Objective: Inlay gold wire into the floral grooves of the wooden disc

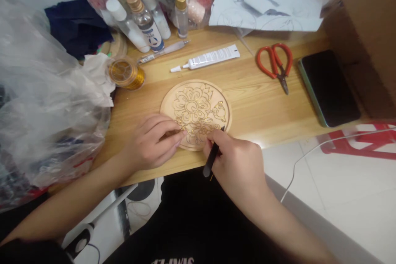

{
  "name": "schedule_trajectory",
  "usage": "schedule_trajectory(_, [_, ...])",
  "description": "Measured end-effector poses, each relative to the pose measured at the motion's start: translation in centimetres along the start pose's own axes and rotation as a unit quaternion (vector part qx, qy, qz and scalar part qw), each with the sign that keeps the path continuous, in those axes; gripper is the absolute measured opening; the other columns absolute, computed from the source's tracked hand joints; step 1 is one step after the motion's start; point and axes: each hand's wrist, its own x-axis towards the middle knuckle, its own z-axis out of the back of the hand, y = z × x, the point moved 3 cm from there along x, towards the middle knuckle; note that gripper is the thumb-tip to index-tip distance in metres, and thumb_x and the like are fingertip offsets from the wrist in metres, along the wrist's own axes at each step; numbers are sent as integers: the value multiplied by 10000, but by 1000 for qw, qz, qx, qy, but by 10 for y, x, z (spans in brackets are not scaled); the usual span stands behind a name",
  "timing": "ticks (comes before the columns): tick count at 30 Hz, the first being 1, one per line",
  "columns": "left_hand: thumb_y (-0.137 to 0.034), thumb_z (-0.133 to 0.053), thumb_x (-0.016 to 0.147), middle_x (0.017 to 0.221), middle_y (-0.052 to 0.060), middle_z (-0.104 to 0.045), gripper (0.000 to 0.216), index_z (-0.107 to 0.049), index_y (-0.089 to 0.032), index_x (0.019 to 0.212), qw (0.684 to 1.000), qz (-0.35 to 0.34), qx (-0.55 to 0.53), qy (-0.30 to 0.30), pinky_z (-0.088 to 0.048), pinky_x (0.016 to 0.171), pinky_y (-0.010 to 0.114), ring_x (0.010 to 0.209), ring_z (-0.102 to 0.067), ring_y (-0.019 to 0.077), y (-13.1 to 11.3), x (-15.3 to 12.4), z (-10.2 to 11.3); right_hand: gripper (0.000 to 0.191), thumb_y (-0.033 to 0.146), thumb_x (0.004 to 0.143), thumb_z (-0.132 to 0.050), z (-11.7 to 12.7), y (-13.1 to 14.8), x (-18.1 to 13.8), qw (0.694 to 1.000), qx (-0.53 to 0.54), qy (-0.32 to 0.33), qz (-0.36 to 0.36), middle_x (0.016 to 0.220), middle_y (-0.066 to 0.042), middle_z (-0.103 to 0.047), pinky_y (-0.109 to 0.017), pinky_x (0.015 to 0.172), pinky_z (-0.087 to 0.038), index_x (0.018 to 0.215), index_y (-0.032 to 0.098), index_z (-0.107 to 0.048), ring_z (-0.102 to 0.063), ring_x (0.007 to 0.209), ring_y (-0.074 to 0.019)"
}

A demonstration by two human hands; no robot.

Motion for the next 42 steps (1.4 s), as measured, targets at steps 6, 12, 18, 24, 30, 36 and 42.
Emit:
schedule_trajectory(6, [-146, -578, 852, 855, 51, -671, 98, -667, -169, 817, 1000, 1, 11, 1, -509, 776, 347, 834, -585, 190, 0, 0, -1, 155, 211, 824, -593, 1, 0, 1, 1000, -2, -9, 5, 457, 32, -592, -186, 384, -353, 692, 174, -667, -504, 341, -84])
schedule_trajectory(12, [-150, -571, 858, 838, 38, -668, 115, -661, -177, 792, 1000, 5, 11, -2, -510, 773, 337, 824, -581, 183, 0, 1, -1, 174, 219, 835, -584, 0, -1, 0, 1000, -2, -12, 7, 463, 27, -602, -186, 381, -350, 687, 172, -662, -508, 341, -83])
schedule_trajectory(18, [-146, -589, 852, 893, 50, -671, 92, -663, -171, 898, 999, 22, -29, 8, -498, 786, 352, 872, -576, 193, 4, -3, -3, 151, 248, 839, -615, 3, -4, 1, 999, 38, -10, 2, 513, 21, -642, -181, 413, -395, 718, 176, -670, -557, 384, -88])
schedule_trajectory(24, [-177, -558, 903, 864, 46, -677, 114, -672, -174, 908, 964, 170, -203, -19, -497, 771, 336, 825, -607, 156, 13, 6, 6, 94, 233, 840, -646, 20, -5, 7, 994, 108, -30, 17, 505, 53, -605, -160, 419, -390, 763, 184, -671, -504, 384, -53])
schedule_trajectory(30, [-188, -592, 893, 809, 25, -678, 119, -687, -161, 826, 902, 291, -318, -14, -506, 742, 259, 781, -629, 121, 7, 31, 28, 44, 213, 840, -655, 48, -2, 19, 990, 107, -60, 63, 518, 66, -589, -169, 403, -350, 801, 195, -659, -472, 385, -42])
schedule_trajectory(36, [-193, -620, 867, 810, 34, -690, 98, -697, -160, 815, 879, 302, -366, -45, -523, 738, 255, 782, -644, 127, -5, 54, 39, 63, 213, 836, -660, 65, -2, 27, 985, 112, -89, 95, 497, 72, -570, -165, 408, -355, 779, 190, -653, -481, 385, -39])
schedule_trajectory(42, [-181, -635, 856, 792, 21, -697, 98, -682, -166, 772, 876, 321, -332, -137, -544, 716, 264, 744, -649, 125, -19, 70, 39, 34, 205, 839, -658, 74, -1, 31, 977, 132, -111, 122, 544, 54, -615, -173, 402, -360, 810, 189, -664, -498, 402, -48])
